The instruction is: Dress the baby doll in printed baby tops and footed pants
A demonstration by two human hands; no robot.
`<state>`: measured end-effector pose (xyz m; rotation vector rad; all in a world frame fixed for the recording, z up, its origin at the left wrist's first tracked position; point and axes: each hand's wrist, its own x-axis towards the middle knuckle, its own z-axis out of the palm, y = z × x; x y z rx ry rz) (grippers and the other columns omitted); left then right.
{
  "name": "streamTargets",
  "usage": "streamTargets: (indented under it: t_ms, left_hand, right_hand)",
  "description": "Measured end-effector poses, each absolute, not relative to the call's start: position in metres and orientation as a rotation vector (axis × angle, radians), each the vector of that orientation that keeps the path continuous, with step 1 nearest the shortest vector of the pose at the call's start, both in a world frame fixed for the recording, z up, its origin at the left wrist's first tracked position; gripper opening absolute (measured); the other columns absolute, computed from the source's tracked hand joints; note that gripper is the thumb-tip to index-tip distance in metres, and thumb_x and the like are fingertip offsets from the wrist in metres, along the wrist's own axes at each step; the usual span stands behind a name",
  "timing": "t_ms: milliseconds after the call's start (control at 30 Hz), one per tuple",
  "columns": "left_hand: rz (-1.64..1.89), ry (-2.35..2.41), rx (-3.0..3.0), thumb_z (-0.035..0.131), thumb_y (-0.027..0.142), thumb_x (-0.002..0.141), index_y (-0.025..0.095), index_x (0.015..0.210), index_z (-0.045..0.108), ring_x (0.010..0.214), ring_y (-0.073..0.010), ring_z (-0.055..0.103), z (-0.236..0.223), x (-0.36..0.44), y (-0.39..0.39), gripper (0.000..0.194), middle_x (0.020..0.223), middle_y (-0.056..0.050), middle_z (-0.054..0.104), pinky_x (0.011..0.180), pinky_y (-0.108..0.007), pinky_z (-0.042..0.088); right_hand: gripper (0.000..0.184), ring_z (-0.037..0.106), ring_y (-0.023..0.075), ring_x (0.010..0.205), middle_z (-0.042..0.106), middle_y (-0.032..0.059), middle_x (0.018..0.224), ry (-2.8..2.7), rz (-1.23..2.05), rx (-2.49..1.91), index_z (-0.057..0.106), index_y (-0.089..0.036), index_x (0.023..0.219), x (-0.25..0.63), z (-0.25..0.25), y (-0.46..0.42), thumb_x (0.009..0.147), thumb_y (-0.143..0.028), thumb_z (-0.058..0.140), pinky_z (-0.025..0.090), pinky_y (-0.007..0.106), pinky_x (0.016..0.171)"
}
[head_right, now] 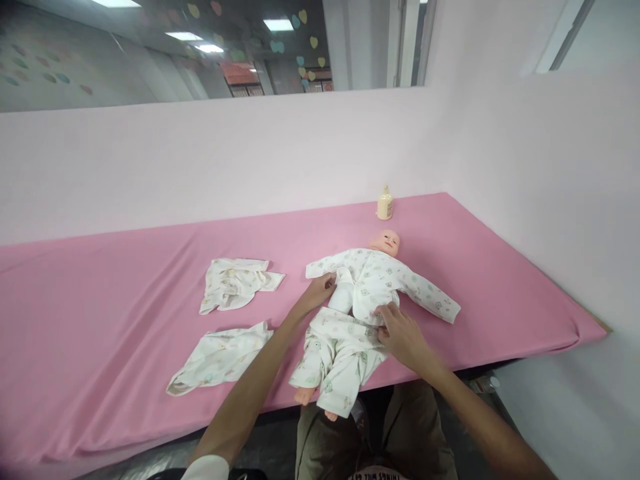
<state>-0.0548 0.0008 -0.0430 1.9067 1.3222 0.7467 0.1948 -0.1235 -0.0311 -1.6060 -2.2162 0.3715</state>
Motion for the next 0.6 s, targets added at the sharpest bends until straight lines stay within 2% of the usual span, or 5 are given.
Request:
streamTargets:
  t_ms: [133,233,367,467,600]
  left_hand:
    - [0.705,1.441,1.986,0.049,0.02,0.081,0.019,0.071,0.06,0.065,-0.0173,0.053,-0.046,-0.05,0.005,0.014,0.066,-0.002,0.061,0.065,-0.028,0.04]
    - [0.752,1.501,1.965,0.049,0.018,0.083,0.02,0.075,0.062,0.07,-0.0202,0.057,-0.051,-0.043,0.009,0.015,0.069,-0.004,0.063,0.072,-0.03,0.041]
    - [0.832,1.575,1.88,0.05,0.01,0.079,0.021,0.094,0.066,0.086,-0.0245,0.061,-0.055,-0.037,0.013,0.025,0.081,-0.006,0.067,0.083,-0.033,0.042]
    - [0.9,1.543,1.788,0.051,0.011,0.079,0.022,0.096,0.067,0.092,-0.0229,0.061,-0.053,-0.034,0.019,0.026,0.091,-0.007,0.069,0.087,-0.033,0.043]
    - [0.954,1.455,1.572,0.054,0.019,0.079,0.02,0.086,0.066,0.073,-0.0161,0.06,-0.049,-0.029,0.029,0.014,0.077,-0.003,0.066,0.072,-0.027,0.047]
  right_hand:
    - [0.014,0.053,0.0171,0.062,0.063,0.0014,0.078,-2.195,0.394,-1.657,0.051,-0.022,0.093,0.199,-0.039,-0.12,0.084,-0.017,0.042,0.026,0.028,0.054]
    - [0.014,0.05,0.0172,0.057,0.058,0.0005,0.065,-2.182,0.284,-1.61,0.049,-0.022,0.08,0.199,-0.043,-0.117,0.085,-0.016,0.038,0.022,0.029,0.054]
    - [0.008,0.049,0.0162,0.054,0.056,-0.0013,0.061,-1.802,0.434,-1.643,0.046,-0.023,0.078,0.212,-0.041,-0.096,0.084,-0.024,0.041,0.028,0.028,0.053]
    - [0.015,0.051,0.0173,0.056,0.058,-0.0003,0.062,-1.463,0.55,-1.668,0.048,-0.022,0.081,0.226,-0.036,-0.066,0.086,-0.034,0.04,0.034,0.029,0.053]
    - [0.022,0.052,0.0178,0.056,0.059,0.0,0.061,-1.357,0.483,-1.814,0.054,-0.021,0.077,0.235,-0.032,-0.038,0.083,-0.04,0.046,0.033,0.028,0.055]
